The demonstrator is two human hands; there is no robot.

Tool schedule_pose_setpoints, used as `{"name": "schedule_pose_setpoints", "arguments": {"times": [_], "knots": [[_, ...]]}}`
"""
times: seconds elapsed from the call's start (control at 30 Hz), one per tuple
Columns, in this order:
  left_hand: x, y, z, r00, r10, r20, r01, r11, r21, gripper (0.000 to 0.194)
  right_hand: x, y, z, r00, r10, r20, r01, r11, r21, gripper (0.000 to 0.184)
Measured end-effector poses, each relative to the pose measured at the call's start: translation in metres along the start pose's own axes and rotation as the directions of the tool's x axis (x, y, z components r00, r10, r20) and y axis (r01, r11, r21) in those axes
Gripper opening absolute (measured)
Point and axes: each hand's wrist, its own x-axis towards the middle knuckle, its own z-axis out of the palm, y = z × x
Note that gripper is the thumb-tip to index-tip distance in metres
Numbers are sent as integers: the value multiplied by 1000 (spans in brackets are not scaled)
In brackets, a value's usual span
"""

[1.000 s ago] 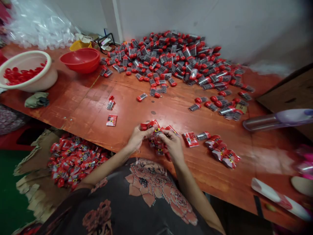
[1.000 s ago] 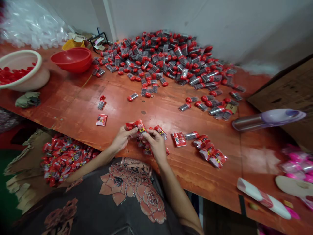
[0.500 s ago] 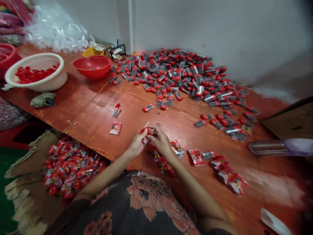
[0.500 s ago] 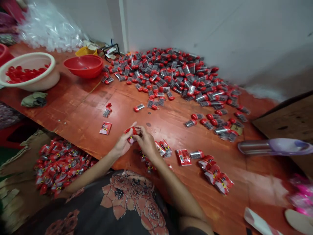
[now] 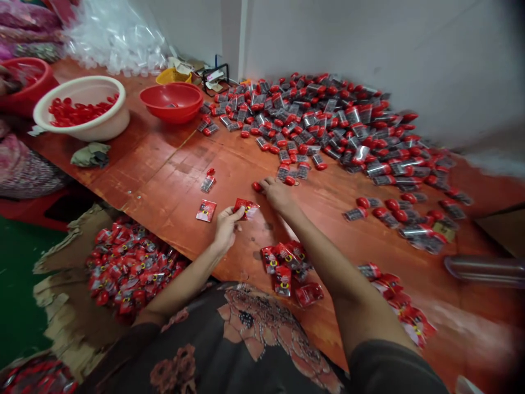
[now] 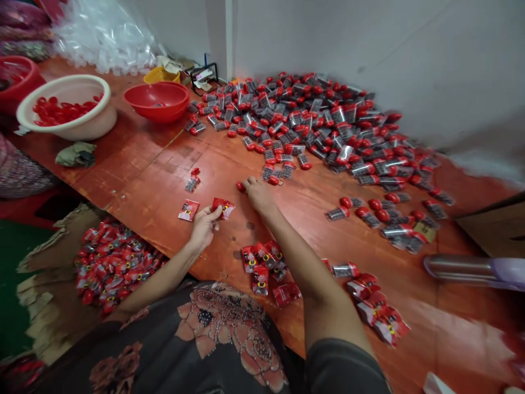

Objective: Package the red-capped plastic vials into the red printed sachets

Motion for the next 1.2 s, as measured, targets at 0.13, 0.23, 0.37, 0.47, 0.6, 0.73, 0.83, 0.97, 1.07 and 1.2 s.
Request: {"name": "schedule_pose_setpoints", "arguments": {"times": [0.13,0.23,0.37,0.47,0.6,0.73,0.83,0.97,1.07,1.2], "knots": [[-4,2,3,999,-8,37,10,998,-54,38,-24,-9,7,999,15,38,-15,1000,-1,25],[-6,0,8,995,-43,91,50,996,-74,37,-46,-11,4,997,73,38,-74,997,22,23],[-10,-2,12,992,-64,105,73,993,-88,30,-81,-16,-10,984,180,-4,-179,981,76,23],[-15,-1,13,994,-59,87,68,992,-106,28,-118,-36,-21,941,313,-125,-242,885,397,30],[-23,-2,18,995,-57,85,66,993,-102,30,-162,-76,-27,867,480,-134,-144,500,854,38],[-32,-5,27,996,-46,80,51,997,-61,32,-175,-100,-23,808,569,-154,-91,378,921,37],[-38,-5,32,995,-23,96,25,999,-20,34,-176,-105,-22,773,603,-195,-46,359,932,36],[-43,-4,33,994,20,107,-23,999,29,36,-181,-108,-25,760,611,-221,-22,364,931,37],[-45,-4,33,994,32,107,-37,998,42,37,-184,-108,-24,755,605,-252,-35,420,907,38],[-45,-4,33,991,74,108,-81,995,55,39,-184,-104,-22,823,522,-225,-68,483,873,38]]}}
